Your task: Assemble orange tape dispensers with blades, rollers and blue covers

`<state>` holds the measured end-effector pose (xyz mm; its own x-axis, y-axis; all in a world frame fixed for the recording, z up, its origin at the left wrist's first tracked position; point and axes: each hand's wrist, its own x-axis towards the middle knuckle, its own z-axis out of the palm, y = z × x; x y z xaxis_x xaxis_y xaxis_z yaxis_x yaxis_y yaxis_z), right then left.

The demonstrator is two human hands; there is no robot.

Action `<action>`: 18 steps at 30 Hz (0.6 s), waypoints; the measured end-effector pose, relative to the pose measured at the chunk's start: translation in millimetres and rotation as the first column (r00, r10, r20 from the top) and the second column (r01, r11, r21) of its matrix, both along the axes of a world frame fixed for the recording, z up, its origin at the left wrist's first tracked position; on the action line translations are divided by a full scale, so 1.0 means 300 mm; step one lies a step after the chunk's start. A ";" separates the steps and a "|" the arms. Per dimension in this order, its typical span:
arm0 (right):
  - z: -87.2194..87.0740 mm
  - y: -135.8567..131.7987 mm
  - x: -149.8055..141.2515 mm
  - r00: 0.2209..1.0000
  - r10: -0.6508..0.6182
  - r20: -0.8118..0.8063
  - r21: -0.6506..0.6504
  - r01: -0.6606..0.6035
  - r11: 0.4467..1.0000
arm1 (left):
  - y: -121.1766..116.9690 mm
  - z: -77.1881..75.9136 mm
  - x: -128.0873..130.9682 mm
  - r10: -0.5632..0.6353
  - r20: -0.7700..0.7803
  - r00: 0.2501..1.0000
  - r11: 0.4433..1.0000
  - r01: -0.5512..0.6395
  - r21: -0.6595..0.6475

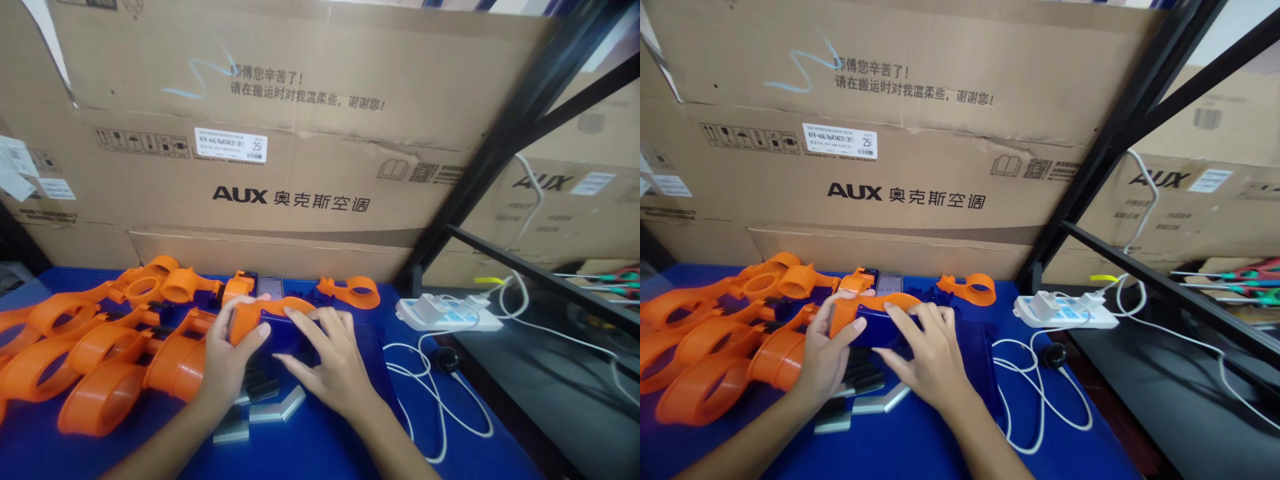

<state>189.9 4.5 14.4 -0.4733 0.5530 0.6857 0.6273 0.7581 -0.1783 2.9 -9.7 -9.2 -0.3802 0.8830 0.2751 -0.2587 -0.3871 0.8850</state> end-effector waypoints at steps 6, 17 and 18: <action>0.007 -0.008 -0.002 1.000 -0.004 0.010 -0.001 0.004 1.000 | 0.002 -0.005 -0.009 -0.015 0.037 0.999 1.000 0.016 -0.021; 0.009 -0.013 -0.003 0.999 -0.011 -0.043 -0.078 0.007 0.997 | 0.007 -0.028 0.001 -0.121 0.193 0.974 0.992 0.126 -0.018; 0.012 -0.014 -0.003 0.997 -0.015 -0.077 -0.099 0.007 0.995 | 0.006 -0.030 0.002 -0.146 0.226 0.963 0.989 0.150 -0.001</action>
<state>189.0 0.3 18.0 -0.4144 0.6245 0.6620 0.6168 0.7276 -0.3003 3.6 -7.8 -18.2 -0.2951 0.9382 0.1810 -0.5049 -0.3139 0.8041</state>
